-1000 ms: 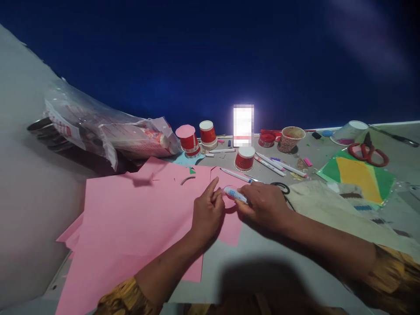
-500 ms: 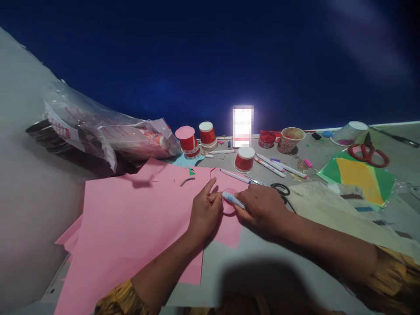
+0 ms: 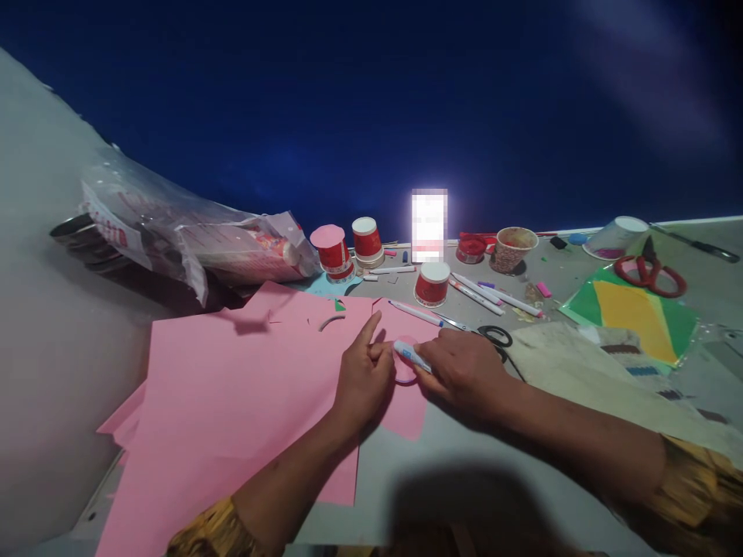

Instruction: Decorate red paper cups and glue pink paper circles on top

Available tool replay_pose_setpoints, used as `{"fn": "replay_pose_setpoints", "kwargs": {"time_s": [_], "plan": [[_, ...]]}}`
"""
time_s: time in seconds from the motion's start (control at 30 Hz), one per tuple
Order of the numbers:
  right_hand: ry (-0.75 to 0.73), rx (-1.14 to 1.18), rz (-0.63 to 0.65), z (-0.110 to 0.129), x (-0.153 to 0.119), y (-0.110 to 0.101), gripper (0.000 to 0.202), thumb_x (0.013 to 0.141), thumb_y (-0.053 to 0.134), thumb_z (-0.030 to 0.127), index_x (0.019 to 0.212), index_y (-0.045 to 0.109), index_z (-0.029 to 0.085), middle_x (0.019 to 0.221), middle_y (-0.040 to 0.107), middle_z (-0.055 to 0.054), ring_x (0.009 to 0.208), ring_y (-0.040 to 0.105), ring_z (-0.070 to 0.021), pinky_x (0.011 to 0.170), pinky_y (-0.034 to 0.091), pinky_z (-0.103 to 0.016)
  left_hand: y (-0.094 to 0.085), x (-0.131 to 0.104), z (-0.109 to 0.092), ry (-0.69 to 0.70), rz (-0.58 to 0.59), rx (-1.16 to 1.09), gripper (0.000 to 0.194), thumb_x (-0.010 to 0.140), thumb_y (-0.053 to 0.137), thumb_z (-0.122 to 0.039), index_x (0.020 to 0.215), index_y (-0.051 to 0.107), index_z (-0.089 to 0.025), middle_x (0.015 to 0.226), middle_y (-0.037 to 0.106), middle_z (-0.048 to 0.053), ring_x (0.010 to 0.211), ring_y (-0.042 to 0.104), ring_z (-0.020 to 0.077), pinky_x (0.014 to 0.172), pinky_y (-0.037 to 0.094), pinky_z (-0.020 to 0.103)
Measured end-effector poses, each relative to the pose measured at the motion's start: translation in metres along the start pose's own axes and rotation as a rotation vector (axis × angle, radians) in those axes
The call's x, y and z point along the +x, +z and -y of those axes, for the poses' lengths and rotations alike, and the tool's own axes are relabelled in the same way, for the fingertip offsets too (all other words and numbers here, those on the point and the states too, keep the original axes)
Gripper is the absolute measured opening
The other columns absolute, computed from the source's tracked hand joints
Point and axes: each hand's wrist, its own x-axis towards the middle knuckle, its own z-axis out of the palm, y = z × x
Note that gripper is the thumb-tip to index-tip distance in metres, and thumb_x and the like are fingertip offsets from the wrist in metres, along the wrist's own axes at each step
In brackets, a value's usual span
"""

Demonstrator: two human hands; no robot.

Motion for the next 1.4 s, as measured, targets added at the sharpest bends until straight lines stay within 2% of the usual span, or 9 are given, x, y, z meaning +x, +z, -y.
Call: {"fn": "replay_pose_setpoints", "kwargs": {"time_s": [0.13,0.33,0.47,0.53,0.7,0.87,1.1,1.27,1.4], "plan": [[0.032,-0.033,-0.014,0.001,0.001,0.0,0.034,0.104,0.058,0.029,0.072,0.066,0.018,0.061,0.063,-0.004,0.061,0.049,-0.0179,0.063,0.021,-0.036,0.001,0.003,0.005,0.028,-0.018,0.032,0.069,0.087,0.062,-0.022,0.155,0.053,-0.009,0.051,0.044,-0.014,0.055,0.059,0.0123,0.115,0.05,0.043],[0.103,-0.06,-0.023,-0.002,0.0,0.0,0.037,0.105,0.058,0.034,0.072,0.067,0.018,0.06,0.062,-0.003,0.058,0.048,-0.0167,0.062,0.02,-0.035,0.006,0.0,0.009,0.057,-0.081,0.066,0.065,0.089,0.064,-0.03,0.151,0.058,-0.01,0.066,0.069,-0.004,0.08,0.074,0.019,0.089,0.058,0.033],[0.054,-0.043,-0.008,-0.003,-0.001,-0.001,0.036,0.105,0.058,0.033,0.074,0.068,0.018,0.062,0.063,-0.004,0.06,0.049,-0.0172,0.063,0.021,-0.035,0.005,-0.003,0.006,0.076,-0.055,0.03,0.069,0.089,0.065,-0.028,0.155,0.054,-0.014,0.083,0.08,0.002,0.106,0.076,0.0239,0.102,0.055,0.037],[0.012,-0.023,0.015,-0.003,-0.001,0.0,0.034,0.105,0.059,0.031,0.075,0.068,0.018,0.063,0.065,-0.004,0.061,0.05,-0.0175,0.063,0.021,-0.035,0.004,-0.002,0.004,0.083,-0.02,-0.008,0.072,0.089,0.064,-0.026,0.158,0.049,-0.013,0.082,0.08,0.0,0.111,0.075,0.0228,0.115,0.049,0.04],[-0.014,-0.014,0.019,0.0,0.0,0.002,0.032,0.105,0.058,0.029,0.077,0.069,0.018,0.064,0.066,-0.005,0.062,0.051,-0.0181,0.064,0.022,-0.035,0.001,0.003,0.005,0.042,0.014,0.045,0.072,0.09,0.061,-0.021,0.158,0.046,-0.005,0.053,0.059,-0.012,0.07,0.072,0.0167,0.12,0.045,0.046],[0.011,-0.072,-0.024,0.001,0.001,0.001,0.032,0.102,0.061,0.028,0.073,0.068,0.018,0.06,0.065,-0.005,0.059,0.049,-0.0178,0.063,0.02,-0.036,0.003,0.003,0.012,0.089,-0.026,0.104,0.065,0.093,0.059,-0.023,0.156,0.051,-0.008,0.063,0.067,-0.004,0.108,0.077,0.0238,0.113,0.049,0.041],[0.034,-0.09,-0.045,-0.001,-0.001,0.002,0.036,0.104,0.061,0.033,0.072,0.068,0.018,0.061,0.064,-0.005,0.059,0.048,-0.0181,0.062,0.019,-0.036,0.003,-0.001,0.008,0.107,-0.041,0.081,0.071,0.092,0.057,-0.022,0.16,0.045,-0.012,0.064,0.068,-0.005,0.109,0.077,0.0235,0.112,0.051,0.043],[-0.087,0.0,-0.011,-0.002,0.001,0.002,0.031,0.105,0.058,0.027,0.077,0.068,0.018,0.064,0.065,-0.003,0.063,0.05,-0.0185,0.064,0.024,-0.035,0.001,0.002,0.003,0.092,0.003,-0.017,0.082,0.088,0.061,-0.02,0.165,0.035,-0.006,0.063,0.069,-0.009,0.085,0.074,0.0169,0.127,0.038,0.046],[-0.092,0.002,-0.012,0.001,0.001,0.003,0.031,0.104,0.059,0.026,0.075,0.067,0.018,0.062,0.062,-0.003,0.063,0.048,-0.0193,0.063,0.023,-0.037,-0.001,0.004,0.004,0.062,0.023,0.039,0.078,0.089,0.058,-0.018,0.163,0.037,-0.004,0.054,0.058,-0.013,0.059,0.063,0.013,0.123,0.043,0.045]]}}
